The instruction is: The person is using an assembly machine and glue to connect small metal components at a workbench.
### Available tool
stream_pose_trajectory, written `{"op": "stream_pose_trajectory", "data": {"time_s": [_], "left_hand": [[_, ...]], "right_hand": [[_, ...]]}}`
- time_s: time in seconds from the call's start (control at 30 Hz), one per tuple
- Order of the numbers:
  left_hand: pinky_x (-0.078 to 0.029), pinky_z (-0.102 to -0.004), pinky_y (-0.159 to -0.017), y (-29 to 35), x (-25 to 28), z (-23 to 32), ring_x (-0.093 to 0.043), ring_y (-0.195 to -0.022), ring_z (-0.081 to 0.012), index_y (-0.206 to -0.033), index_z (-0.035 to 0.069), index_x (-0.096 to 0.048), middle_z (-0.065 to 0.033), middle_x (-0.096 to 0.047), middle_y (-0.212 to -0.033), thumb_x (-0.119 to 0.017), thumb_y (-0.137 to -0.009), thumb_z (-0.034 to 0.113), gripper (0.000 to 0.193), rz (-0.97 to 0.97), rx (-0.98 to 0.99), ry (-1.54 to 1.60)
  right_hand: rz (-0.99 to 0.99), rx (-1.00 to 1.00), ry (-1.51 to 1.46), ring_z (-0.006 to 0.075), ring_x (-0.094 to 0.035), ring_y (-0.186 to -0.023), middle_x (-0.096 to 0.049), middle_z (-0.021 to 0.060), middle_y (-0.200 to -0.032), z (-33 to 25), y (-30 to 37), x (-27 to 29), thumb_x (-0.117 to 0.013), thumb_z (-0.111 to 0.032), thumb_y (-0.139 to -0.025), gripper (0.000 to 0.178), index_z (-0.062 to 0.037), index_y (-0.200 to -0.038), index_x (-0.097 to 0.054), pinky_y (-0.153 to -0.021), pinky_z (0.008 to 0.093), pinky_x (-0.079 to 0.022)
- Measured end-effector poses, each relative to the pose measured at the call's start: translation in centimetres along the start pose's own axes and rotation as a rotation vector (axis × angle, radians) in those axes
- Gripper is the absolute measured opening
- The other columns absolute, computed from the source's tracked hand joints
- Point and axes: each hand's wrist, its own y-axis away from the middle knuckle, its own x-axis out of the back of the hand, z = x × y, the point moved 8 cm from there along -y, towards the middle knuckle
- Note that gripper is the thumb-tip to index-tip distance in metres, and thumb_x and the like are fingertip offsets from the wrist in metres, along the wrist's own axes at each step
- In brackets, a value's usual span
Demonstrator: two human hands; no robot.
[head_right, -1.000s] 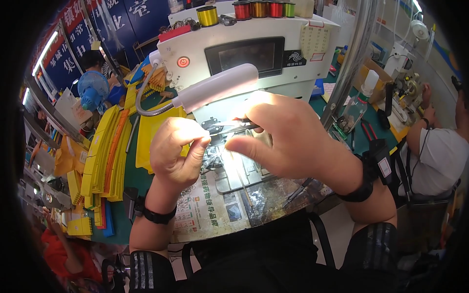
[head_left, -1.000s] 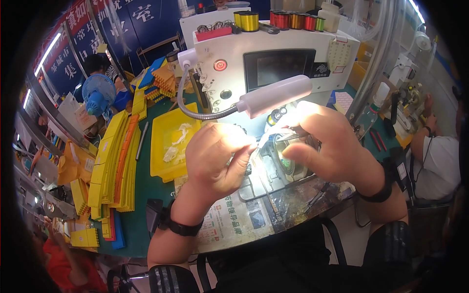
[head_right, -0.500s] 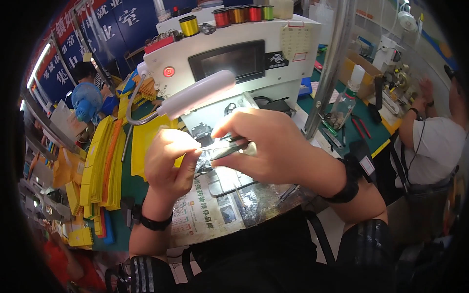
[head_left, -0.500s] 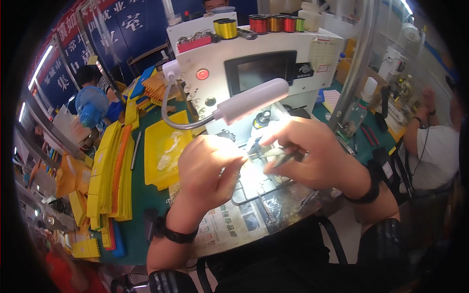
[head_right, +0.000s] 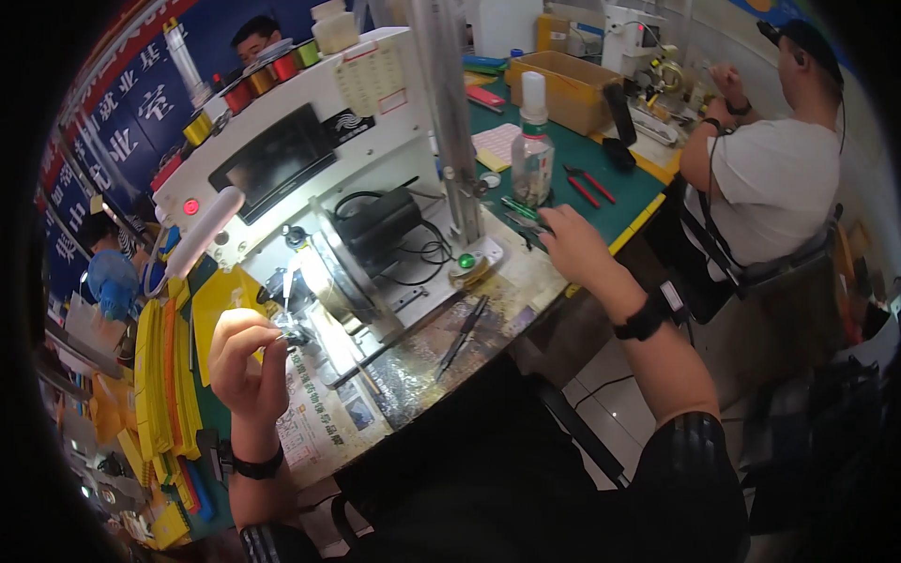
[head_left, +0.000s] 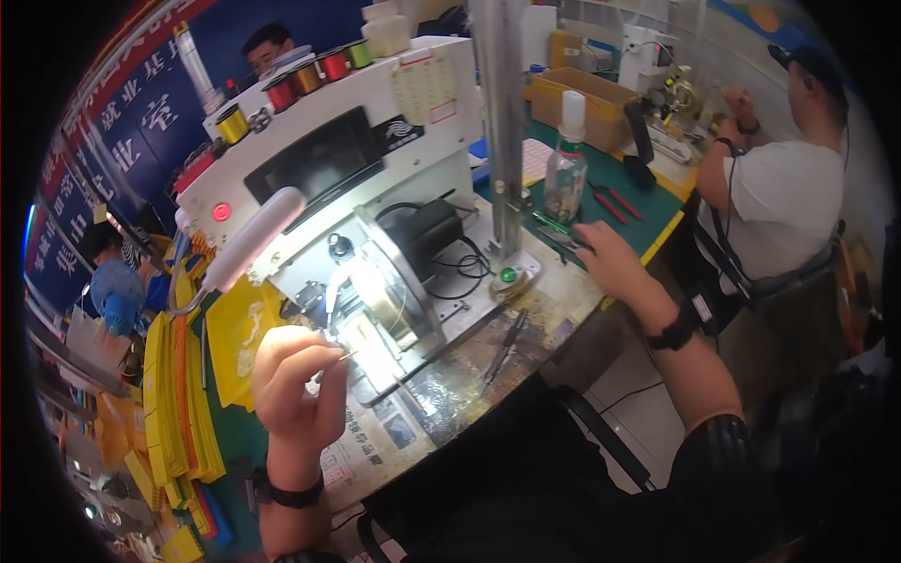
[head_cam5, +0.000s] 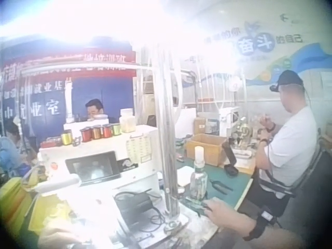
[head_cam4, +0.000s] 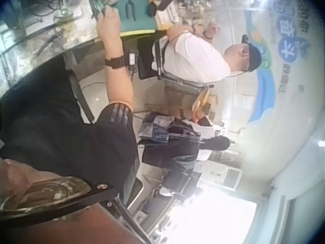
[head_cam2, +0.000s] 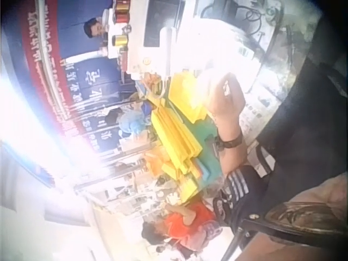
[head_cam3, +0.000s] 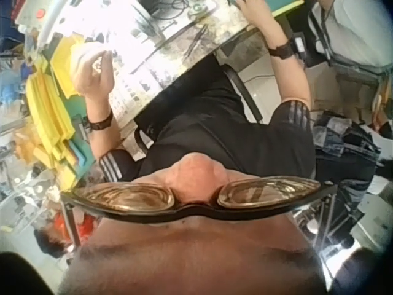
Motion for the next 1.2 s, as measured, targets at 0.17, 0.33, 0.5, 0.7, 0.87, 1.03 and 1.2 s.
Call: {"op": "stream_pose_trajectory", "data": {"time_s": [0.17,0.33,0.5,0.7,0.87,1.03,1.2], "left_hand": [[-0.047,-0.0338,-0.065,1.3,0.8,1.7,-0.06,-0.073,-0.0261,-0.086,0.001,-0.064,-0.0116,-0.063,-0.082,-0.07,-0.075,-0.007,0.015,-0.029,0.093,-0.016],[-0.047,-0.0334,-0.065,3.7,2.5,2.9,-0.061,-0.072,-0.0262,-0.085,0.003,-0.064,-0.0113,-0.064,-0.081,-0.072,-0.076,-0.005,0.015,-0.024,0.191,-0.035],[-0.048,-0.0325,-0.064,4.8,3.4,4.3,-0.063,-0.071,-0.0249,-0.084,0.004,-0.065,-0.0108,-0.066,-0.08,-0.075,-0.075,-0.002,0.014,0.005,0.215,-0.026],[-0.049,-0.0303,-0.065,4.4,3.8,5.8,-0.065,-0.072,-0.0231,-0.082,0.004,-0.068,-0.0104,-0.067,-0.08,-0.075,-0.073,-0.001,0.012,0.045,0.252,0.005],[-0.049,-0.0303,-0.065,4.0,4.3,6.7,-0.065,-0.072,-0.0232,-0.082,0.004,-0.068,-0.0103,-0.067,-0.08,-0.075,-0.073,-0.002,0.013,0.075,0.218,0.002],[-0.049,-0.0304,-0.064,4.0,5.6,6.8,-0.065,-0.071,-0.0234,-0.082,0.003,-0.067,-0.0107,-0.066,-0.079,-0.075,-0.073,-0.003,0.014,0.098,0.199,-0.026],[-0.049,-0.0307,-0.064,4.3,6.3,7.3,-0.065,-0.071,-0.0236,-0.083,0.002,-0.067,-0.0109,-0.066,-0.078,-0.074,-0.073,-0.005,0.014,0.12,0.192,-0.021]], "right_hand": [[0.243,0.22,-0.235,0.0356,-0.062,-0.104,-0.063,0.0158,-0.108,-0.5,-1.4,1.2,-0.066,-0.007,-0.086,0.027,-0.0018,-0.112,-0.065,-0.088,0.0398,-0.051],[0.322,0.17,-0.437,0.0189,-0.067,-0.087,-0.067,0.0095,-0.092,-3.5,-0.9,5.8,-0.069,-0.01,-0.087,0.019,0.0,-0.103,-0.067,-0.08,0.0311,-0.052],[0.512,0.379,-0.691,0.0136,-0.057,-0.067,-0.061,0.0072,-0.075,-10.9,-3.1,15.4,-0.069,-0.022,-0.093,0.023,0.0002,-0.088,-0.065,-0.065,0.0293,-0.048],[0.768,0.642,-0.685,0.0208,-0.061,-0.071,-0.065,0.0085,-0.079,-23.0,-8.3,27.0,-0.071,-0.028,-0.09,0.028,-0.0015,-0.091,-0.065,-0.067,0.0344,-0.05],[0.89,0.482,-0.708,0.0271,-0.067,-0.08,-0.07,0.0125,-0.087,-24.6,-14.6,30.5,-0.071,-0.034,-0.088,0.035,-0.0006,-0.098,-0.069,-0.077,0.0385,-0.053],[0.843,0.375,-0.736,0.0314,-0.07,-0.09,-0.073,0.0173,-0.094,-25.2,-17.8,31.3,-0.067,-0.031,-0.09,0.034,0.001,-0.102,-0.07,-0.083,0.0402,-0.054],[0.927,0.333,-0.932,0.033,-0.07,-0.088,-0.073,0.0199,-0.094,-24.8,-18.6,32.3,-0.063,-0.026,-0.091,0.029,0.0018,-0.096,-0.071,-0.08,0.0409,-0.054]]}}
